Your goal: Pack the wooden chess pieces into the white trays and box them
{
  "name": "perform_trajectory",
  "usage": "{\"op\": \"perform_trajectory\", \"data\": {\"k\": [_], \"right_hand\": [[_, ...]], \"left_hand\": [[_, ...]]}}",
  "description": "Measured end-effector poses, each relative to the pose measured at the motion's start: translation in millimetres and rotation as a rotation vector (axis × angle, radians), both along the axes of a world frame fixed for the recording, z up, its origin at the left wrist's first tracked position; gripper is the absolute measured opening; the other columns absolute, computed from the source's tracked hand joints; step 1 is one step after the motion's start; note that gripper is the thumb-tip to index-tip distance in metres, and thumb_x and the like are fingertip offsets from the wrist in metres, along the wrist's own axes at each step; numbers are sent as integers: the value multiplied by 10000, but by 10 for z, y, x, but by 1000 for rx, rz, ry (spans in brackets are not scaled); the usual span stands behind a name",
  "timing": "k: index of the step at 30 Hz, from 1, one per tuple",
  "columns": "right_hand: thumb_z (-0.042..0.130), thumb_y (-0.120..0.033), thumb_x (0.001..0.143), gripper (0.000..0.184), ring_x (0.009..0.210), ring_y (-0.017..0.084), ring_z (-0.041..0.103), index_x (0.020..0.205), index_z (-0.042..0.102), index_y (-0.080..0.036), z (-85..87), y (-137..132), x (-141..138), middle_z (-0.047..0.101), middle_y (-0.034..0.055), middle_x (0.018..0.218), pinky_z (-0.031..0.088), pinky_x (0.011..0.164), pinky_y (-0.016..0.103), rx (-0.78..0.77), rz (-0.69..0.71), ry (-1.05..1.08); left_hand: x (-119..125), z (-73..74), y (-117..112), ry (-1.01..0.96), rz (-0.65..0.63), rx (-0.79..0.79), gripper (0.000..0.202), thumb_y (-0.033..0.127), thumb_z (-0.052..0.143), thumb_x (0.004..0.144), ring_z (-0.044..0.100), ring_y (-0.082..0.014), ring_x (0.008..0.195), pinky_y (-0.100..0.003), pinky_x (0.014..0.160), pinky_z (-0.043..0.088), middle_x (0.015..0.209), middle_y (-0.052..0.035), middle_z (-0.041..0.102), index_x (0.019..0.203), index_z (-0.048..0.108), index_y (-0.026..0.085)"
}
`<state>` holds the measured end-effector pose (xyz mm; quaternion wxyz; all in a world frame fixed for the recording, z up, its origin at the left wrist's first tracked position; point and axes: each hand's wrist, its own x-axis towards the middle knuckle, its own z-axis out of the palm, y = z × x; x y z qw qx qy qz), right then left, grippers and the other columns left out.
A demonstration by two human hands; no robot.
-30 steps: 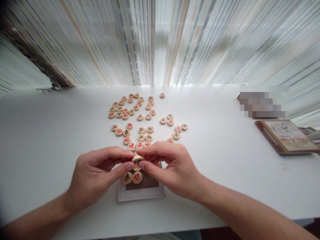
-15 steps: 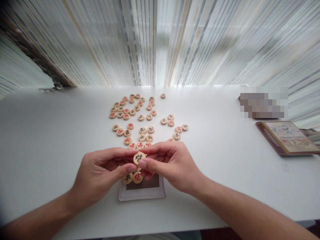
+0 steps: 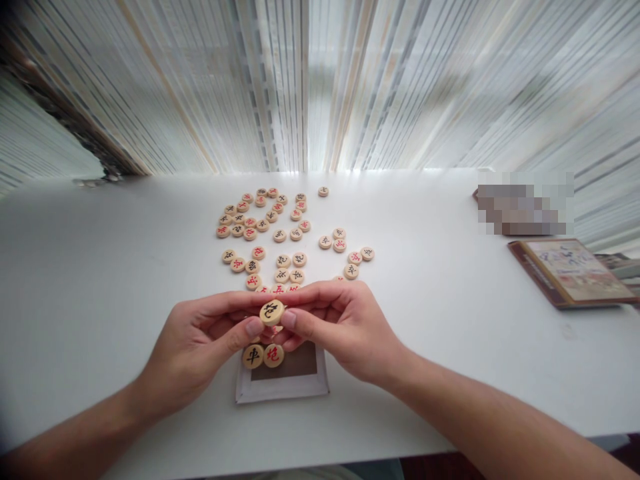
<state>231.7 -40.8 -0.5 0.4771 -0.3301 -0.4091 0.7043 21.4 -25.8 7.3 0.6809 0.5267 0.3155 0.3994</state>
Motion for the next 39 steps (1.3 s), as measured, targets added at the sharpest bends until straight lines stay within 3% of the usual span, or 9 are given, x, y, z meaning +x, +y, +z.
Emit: {"op": "perform_trajectory", "data": {"k": [7, 13, 18, 21, 27, 35, 39], "right_hand": [[953, -184, 791, 212, 709, 171, 820, 986, 870, -188, 10, -14, -19, 852, 52, 827, 716, 711, 258, 47, -49, -34], [938, -199, 814, 215, 700, 157, 800, 1020, 875, -213, -12, -22, -29, 840, 49, 821, 699, 699, 248, 120, -70, -52], [935, -262, 825, 207, 688, 153, 768, 1017, 877, -211, -18, -21, -17, 827, 52, 812, 673, 655, 243, 167, -70, -138], [963, -278, 787, 217, 681, 150, 748, 969, 872, -202, -7, -25, -13, 818, 50, 805, 651, 632, 234, 140, -71, -160], [980, -243, 754, 210, 685, 142, 732, 907, 847, -189, -8, -34, -12, 800, 42, 777, 628, 615, 208, 82, -81, -166], [958, -217, 775, 184, 662, 128, 735, 918, 846, -186, -7, -23, -11, 810, 41, 788, 631, 598, 198, 46, -62, -111], [946, -209, 796, 173, 674, 116, 732, 945, 858, -199, 6, -19, -9, 813, 39, 807, 624, 609, 185, 39, -36, -91]], "left_hand": [[-22, -22, -22, 31, -10, 8, 338, 103, 781, 951, 846, -215, 972, -259, 864, 704, 1123, -69, 864, 1262, 816, 231], [-14, 5, 5, 85, -35, 98, 301, 145, 726, 1000, 826, -165, 973, -206, 886, 667, 1122, -33, 865, 1245, 830, 286], [-32, 33, 15, 221, 25, 227, 214, 179, 712, 1008, 777, -132, 833, -186, 841, 647, 1017, -43, 870, 1134, 875, 238], [-43, 14, 1, 236, 29, 201, 194, 218, 720, 1008, 758, -132, 753, -204, 802, 653, 974, -55, 866, 1122, 876, 217], [-32, -49, -41, 126, 41, 122, 232, 184, 756, 986, 799, -140, 789, -197, 765, 665, 932, -33, 854, 1193, 837, 246], [-41, -72, -60, 89, -10, 150, 314, 109, 754, 974, 820, -154, 856, -221, 785, 684, 1053, -50, 861, 1249, 804, 252], [-41, -72, -69, 87, -21, 151, 345, 97, 757, 967, 801, -137, 805, -227, 769, 683, 1048, -38, 861, 1261, 798, 273]]}}
